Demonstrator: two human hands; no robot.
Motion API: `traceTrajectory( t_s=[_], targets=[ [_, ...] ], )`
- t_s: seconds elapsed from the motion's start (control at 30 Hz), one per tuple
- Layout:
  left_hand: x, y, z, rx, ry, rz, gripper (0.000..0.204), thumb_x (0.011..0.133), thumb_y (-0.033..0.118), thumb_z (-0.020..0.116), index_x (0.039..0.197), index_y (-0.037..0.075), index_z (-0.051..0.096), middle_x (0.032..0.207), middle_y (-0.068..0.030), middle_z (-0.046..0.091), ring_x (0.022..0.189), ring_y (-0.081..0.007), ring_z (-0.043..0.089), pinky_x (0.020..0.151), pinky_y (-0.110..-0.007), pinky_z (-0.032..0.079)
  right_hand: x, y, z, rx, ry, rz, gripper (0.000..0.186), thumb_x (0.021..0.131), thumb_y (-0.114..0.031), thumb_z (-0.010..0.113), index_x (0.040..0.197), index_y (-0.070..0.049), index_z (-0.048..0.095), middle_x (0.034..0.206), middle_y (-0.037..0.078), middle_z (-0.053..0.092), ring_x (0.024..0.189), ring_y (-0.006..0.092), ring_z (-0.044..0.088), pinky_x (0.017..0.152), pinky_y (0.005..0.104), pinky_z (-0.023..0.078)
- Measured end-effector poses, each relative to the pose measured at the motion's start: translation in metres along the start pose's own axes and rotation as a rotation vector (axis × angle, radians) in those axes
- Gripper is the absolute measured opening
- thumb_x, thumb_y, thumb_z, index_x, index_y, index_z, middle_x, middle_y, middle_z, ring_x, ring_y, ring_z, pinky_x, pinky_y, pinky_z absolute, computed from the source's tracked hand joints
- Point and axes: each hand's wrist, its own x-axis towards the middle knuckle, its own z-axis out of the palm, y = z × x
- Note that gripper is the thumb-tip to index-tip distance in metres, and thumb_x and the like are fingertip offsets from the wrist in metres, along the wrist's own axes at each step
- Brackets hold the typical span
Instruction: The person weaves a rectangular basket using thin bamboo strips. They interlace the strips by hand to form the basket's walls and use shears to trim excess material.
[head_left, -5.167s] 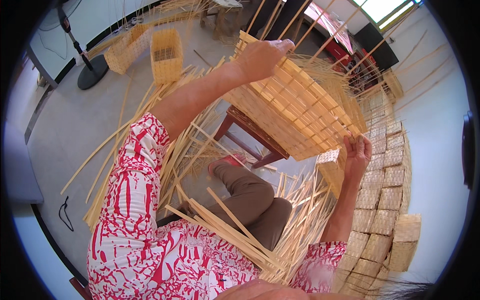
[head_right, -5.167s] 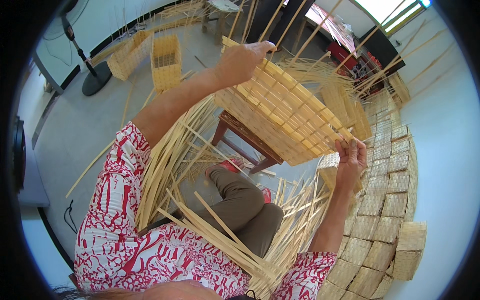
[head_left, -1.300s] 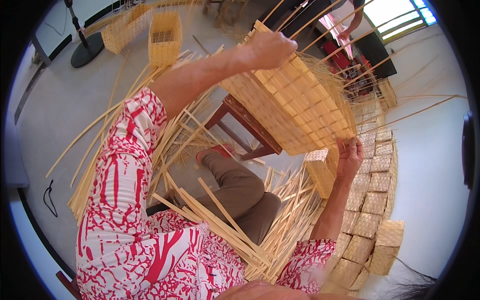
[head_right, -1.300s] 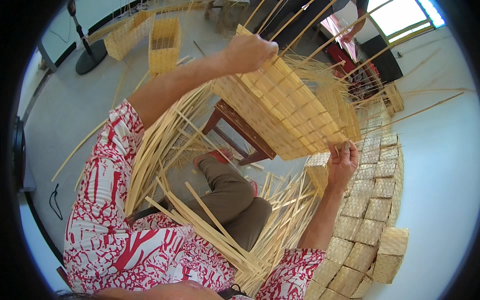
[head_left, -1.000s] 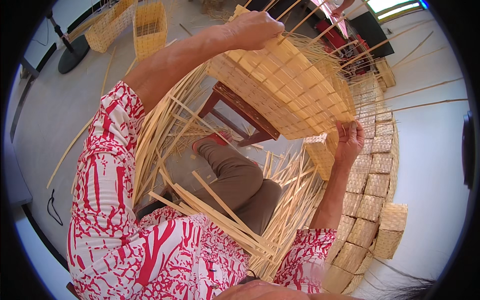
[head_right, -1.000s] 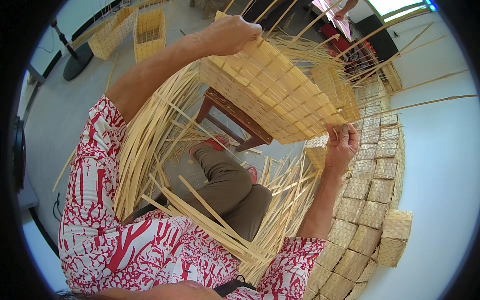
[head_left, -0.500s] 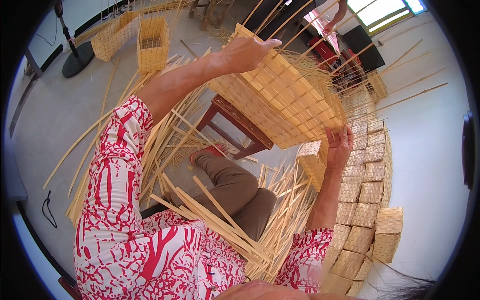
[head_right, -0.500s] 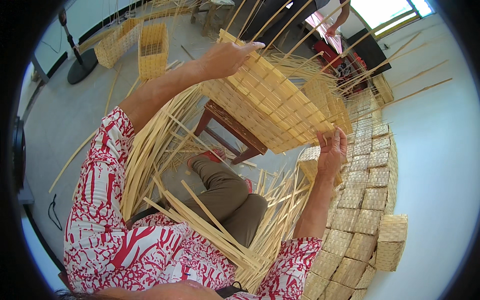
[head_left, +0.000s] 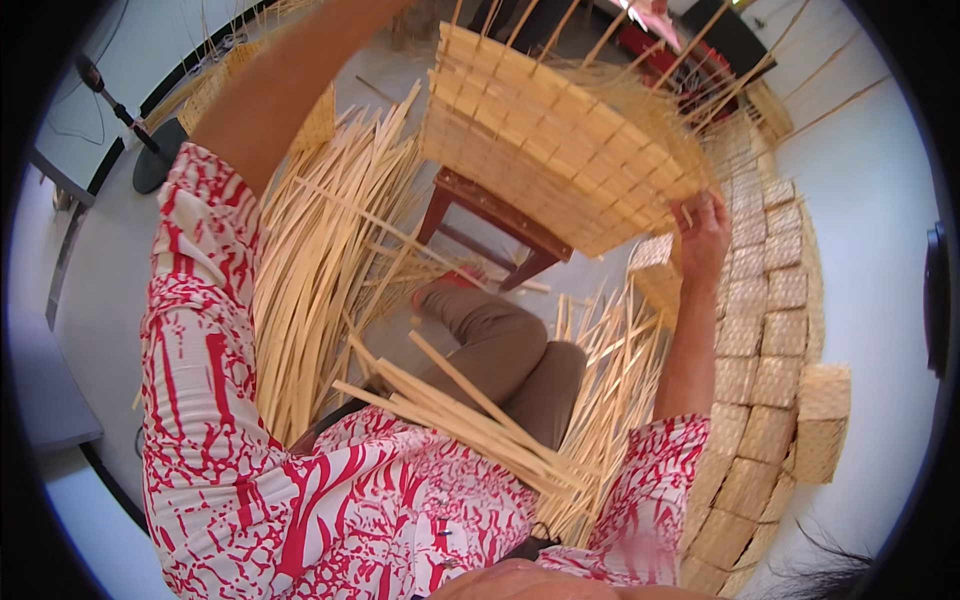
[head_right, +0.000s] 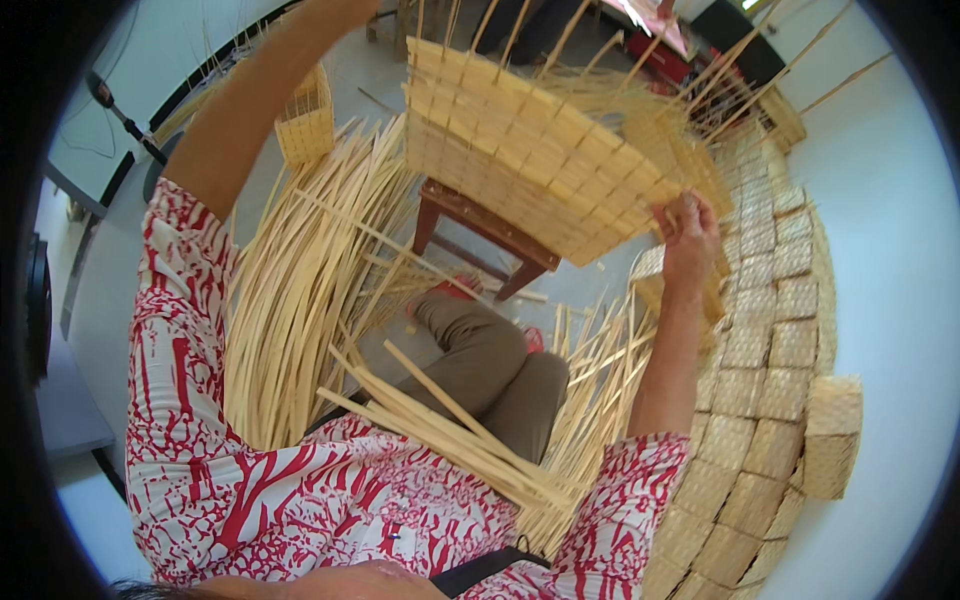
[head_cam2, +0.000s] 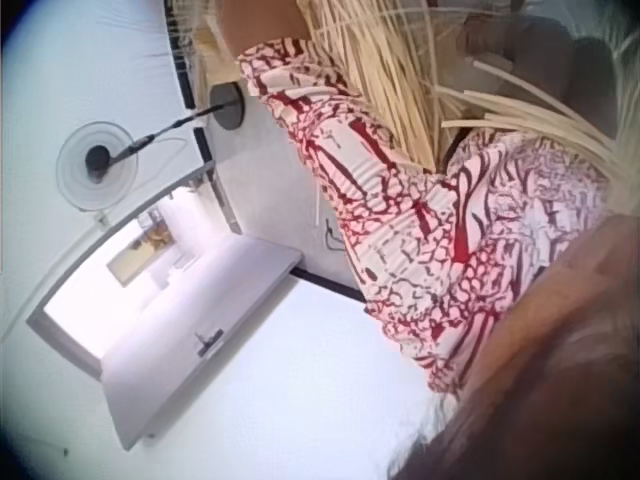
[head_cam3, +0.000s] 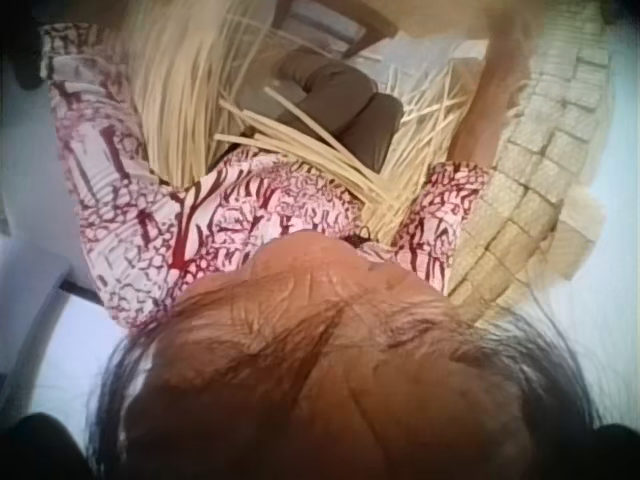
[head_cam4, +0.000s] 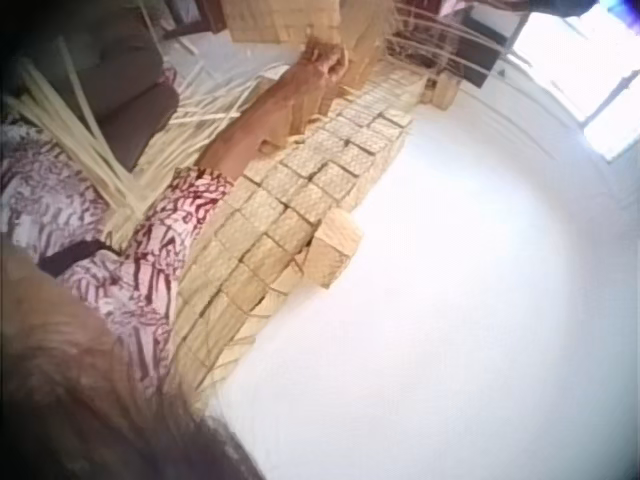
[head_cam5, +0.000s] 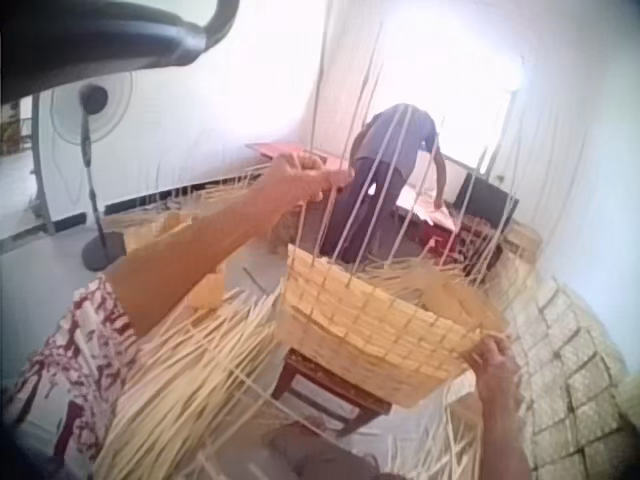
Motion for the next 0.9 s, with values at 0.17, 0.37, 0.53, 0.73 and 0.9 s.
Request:
traceTrajectory(
  t_s=[0.17,0.37,0.53,0.73,0.9],
  targets=[
    [0.003,0.004,0.016,0.282,-0.207,0.04,0.053,0.088,0.045,0.074,0.104,-0.005,0.066,0.084,-0.0088,0.066,0.074,-0.0148,0.058,0.062,-0.028,0.046,-0.006,-0.003,0.002,0.029,0.012,-0.009,0.015,0.096,-0.014,0.066,0.109,-0.006,0.065,0.09,0.003,0.064,0.085,0.0139,0.064,0.081,0.0377,0.062],
    [0.004,0.022,0.028,0.378,-0.407,0.061,0.042,0.087,0.04,0.075,0.095,-0.001,0.068,0.094,-0.0085,0.066,0.078,-0.0155,0.06,0.07,-0.03,0.048,-0.005,0.001,0.003,0.046,0.071,0.004,0.013,0.095,-0.013,0.067,0.106,-0.006,0.066,0.092,0.003,0.065,0.085,0.0142,0.064,0.079,0.038,0.063],
    [0.004,0.047,0.04,0.299,-0.553,0.065,0.06,0.088,0.037,0.074,0.128,-0.005,0.058,0.117,-0.0175,0.066,0.085,-0.0185,0.066,0.074,-0.03,0.055,-0.003,0.001,0.011,0.044,0.077,-0.024,0.012,0.096,-0.014,0.067,0.104,-0.005,0.067,0.096,0.003,0.065,0.087,0.0153,0.064,0.077,0.0378,0.063],
    [0.022,0.061,0.076,0.354,-0.723,-0.054,0.065,0.085,0.033,0.077,0.133,-0.005,0.055,0.117,-0.0169,0.068,0.097,-0.0208,0.067,0.084,-0.031,0.055,-0.012,-0.003,0.007,0.024,0.105,-0.034,0.015,0.095,-0.016,0.068,0.103,-0.003,0.067,0.097,0.005,0.067,0.085,0.0155,0.068,0.071,0.0322,0.063],
    [0.007,0.107,0.068,0.089,-0.822,0.03,0.029,0.088,0.028,0.073,0.093,-0.001,0.076,0.096,-0.0101,0.073,0.09,-0.0169,0.066,0.083,-0.03,0.053,-0.006,-0.001,0.025,0.083,0.108,-0.055,0.015,0.093,-0.017,0.071,0.102,-0.004,0.068,0.089,0.001,0.066,0.078,0.0095,0.065,0.066,0.0296,0.063]
  ],
)
